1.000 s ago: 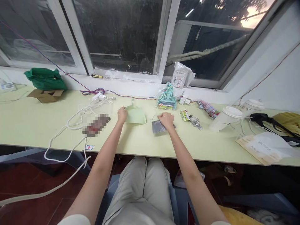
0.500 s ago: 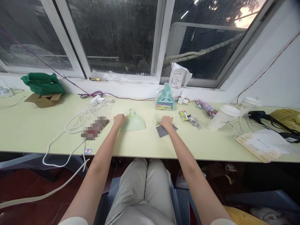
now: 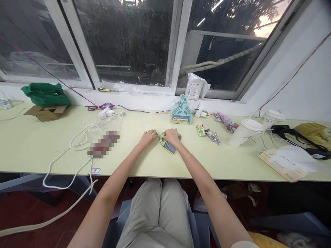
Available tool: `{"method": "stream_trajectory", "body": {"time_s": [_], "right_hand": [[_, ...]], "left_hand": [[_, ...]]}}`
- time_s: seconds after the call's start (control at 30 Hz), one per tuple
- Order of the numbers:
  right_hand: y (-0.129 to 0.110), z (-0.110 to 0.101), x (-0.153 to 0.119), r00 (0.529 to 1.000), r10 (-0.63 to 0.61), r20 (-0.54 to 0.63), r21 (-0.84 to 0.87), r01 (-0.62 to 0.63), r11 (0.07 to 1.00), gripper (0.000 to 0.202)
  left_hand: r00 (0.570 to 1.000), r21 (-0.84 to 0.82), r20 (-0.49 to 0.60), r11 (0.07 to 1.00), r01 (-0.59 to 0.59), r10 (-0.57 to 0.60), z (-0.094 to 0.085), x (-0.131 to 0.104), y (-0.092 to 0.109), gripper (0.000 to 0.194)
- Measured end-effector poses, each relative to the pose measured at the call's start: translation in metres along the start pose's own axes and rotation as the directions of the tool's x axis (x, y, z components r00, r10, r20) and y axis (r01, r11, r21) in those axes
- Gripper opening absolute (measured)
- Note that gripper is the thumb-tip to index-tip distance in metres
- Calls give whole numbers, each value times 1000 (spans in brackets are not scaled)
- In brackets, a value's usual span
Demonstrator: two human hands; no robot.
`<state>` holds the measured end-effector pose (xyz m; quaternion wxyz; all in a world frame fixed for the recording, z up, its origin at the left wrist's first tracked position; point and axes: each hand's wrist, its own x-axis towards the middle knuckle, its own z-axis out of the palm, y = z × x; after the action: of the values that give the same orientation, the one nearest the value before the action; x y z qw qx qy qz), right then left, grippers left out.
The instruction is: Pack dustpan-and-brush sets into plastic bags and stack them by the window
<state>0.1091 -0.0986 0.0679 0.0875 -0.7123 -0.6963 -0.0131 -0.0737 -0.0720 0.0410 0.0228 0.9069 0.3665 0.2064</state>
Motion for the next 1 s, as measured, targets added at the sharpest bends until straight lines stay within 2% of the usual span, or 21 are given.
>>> {"method": "stream_trajectory", "body": {"time_s": [0.1, 0.23, 0.33, 0.43, 0.5, 0.57, 0.6, 0.63, 0.67, 0.7, 0.73, 0.77, 0.8, 0.83, 0.9, 0.93, 1.0], "right_hand": [[5, 2, 1, 1000, 4, 13, 64, -5, 998, 18], [3, 5, 5, 1000, -4, 19, 110, 2, 994, 15], [-3, 8, 8, 999, 2, 37, 88, -5, 996, 15], [-8, 10, 9, 999, 2, 48, 54, -5, 999, 14], [-9, 11, 9, 1000, -9, 18, 41, 8, 999, 13], [-8, 12, 9, 1000, 8, 1, 92, -8, 996, 14], [-7, 13, 10, 999, 43, -2, 148, -42, 988, 16], [-6, 13, 12, 996, 94, -7, 214, -90, 973, 18], [-6, 14, 14, 988, 155, -20, 285, -143, 948, 20], [-5, 15, 17, 976, 212, -44, 355, -183, 917, 22], [-5, 16, 20, 964, 255, -77, 422, -200, 884, 23], [-4, 16, 23, 954, 278, -114, 482, -192, 855, 24], [-2, 16, 25, 947, 284, -149, 531, -166, 831, 25], [3, 16, 26, 940, 288, -185, 565, -138, 814, 27], [20, 14, 25, 896, 358, -264, 571, -154, 807, 31], [35, 13, 22, 854, 423, -303, 547, -208, 811, 34], [74, 12, 12, 738, 560, -377, 466, -372, 803, 39]], "left_hand": [[991, 109, -90, 990, -88, 98, 1, 5, -10, 33], [953, 127, 1, 945, -301, 303, 10, 20, -14, 27], [946, 155, 60, 933, -325, 319, 18, 31, -14, 26], [956, 113, 55, 949, -293, 288, 24, 33, -14, 22], [973, 16, -6, 973, -231, 231, 26, 31, -13, 19], [983, -141, -174, 987, -76, 51, 27, 26, -11, 19], [958, -262, -270, 965, 25, -98, 27, 24, -8, 26], [907, -417, -323, 901, 120, -270, 28, 23, -6, 35], [851, -587, -298, 786, 194, -433, 28, 23, -4, 44], [818, -740, -191, 627, 243, -542, 28, 24, -1, 51], [819, -848, -35, 451, 279, -573, 29, 26, 1, 56], [837, -903, 116, 294, 313, -535, 29, 28, 3, 59], [853, -923, 226, 178, 342, -470, 29, 30, 4, 61], [861, -926, 289, 106, 362, -418, 29, 33, 4, 63], [848, -930, 318, 33, 365, -423, 29, 36, 2, 60], [829, -934, 317, -1, 357, -460, 30, 36, 0, 58], [801, -943, 321, -88, 322, -505, 29, 35, -6, 52]]}}
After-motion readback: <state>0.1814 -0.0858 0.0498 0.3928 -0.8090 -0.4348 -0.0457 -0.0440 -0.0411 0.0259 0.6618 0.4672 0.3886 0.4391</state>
